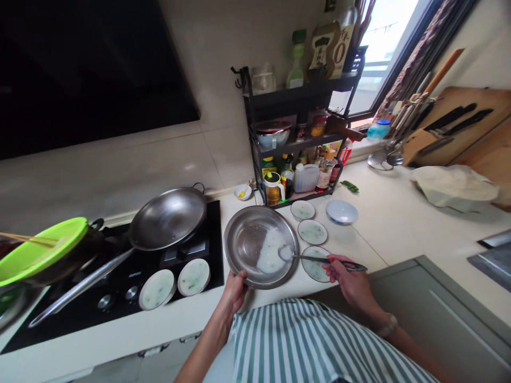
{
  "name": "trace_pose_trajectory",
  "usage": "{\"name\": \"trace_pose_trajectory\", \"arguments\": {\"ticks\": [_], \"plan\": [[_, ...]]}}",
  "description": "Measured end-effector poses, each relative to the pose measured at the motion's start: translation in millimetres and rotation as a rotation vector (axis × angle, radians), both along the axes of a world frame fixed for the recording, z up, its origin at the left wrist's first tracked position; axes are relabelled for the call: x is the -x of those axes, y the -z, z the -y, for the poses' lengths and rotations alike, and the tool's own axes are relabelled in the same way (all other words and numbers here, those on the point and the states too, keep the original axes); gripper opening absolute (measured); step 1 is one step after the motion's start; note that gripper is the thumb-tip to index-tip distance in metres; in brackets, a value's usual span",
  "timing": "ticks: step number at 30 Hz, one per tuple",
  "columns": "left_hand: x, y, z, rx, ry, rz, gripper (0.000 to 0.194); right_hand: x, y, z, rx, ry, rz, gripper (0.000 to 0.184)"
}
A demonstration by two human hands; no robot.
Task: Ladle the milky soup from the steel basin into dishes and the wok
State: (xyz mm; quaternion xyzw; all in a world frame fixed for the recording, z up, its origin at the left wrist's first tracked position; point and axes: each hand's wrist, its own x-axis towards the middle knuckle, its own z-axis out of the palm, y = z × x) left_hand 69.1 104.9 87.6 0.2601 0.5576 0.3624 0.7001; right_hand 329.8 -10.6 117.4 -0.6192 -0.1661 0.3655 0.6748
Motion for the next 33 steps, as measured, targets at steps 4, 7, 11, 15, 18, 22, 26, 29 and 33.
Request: {"name": "trace_pose_trajectory", "arguments": {"ticks": [4,7,11,15,18,22,26,29,33], "plan": [[1,3.2,0,-0.007,0.001,0.012,0.029,-3,-11.4,7,-0.002,0.026,-0.018,0.025],[1,4.4,-1,-0.005,0.004,0.012,0.029,-12,-15.7,17,-0.028,0.034,-0.015,0.028],[1,2.8,-1,0.006,0.0,-0.005,0.027,-29,-13.6,35,-0.027,0.086,-0.002,0.031],[1,1.0,0,-0.003,-0.01,-0.005,0.027,-41,-10.5,57,0.063,0.118,0.153,0.033],[1,-0.2,0,0.007,-0.012,-0.015,0.026,-42,-10.2,71,0.152,0.108,0.313,0.035],[0,-2.9,-1,0.014,-0.017,-0.006,0.026,-35,-14.5,83,0.198,0.097,0.455,0.029],[0,-5.7,0,0.018,-0.018,-0.014,0.025,-29,-25.5,93,0.049,0.012,0.619,0.018],[0,-6.6,0,0.021,-0.023,-0.024,0.023,-29,-31.8,101,-0.037,-0.03,0.713,0.018],[-1,-6.2,0,0.012,-0.017,-0.01,0.024,-30,-27.0,104,0.064,0.006,0.676,0.018]]}}
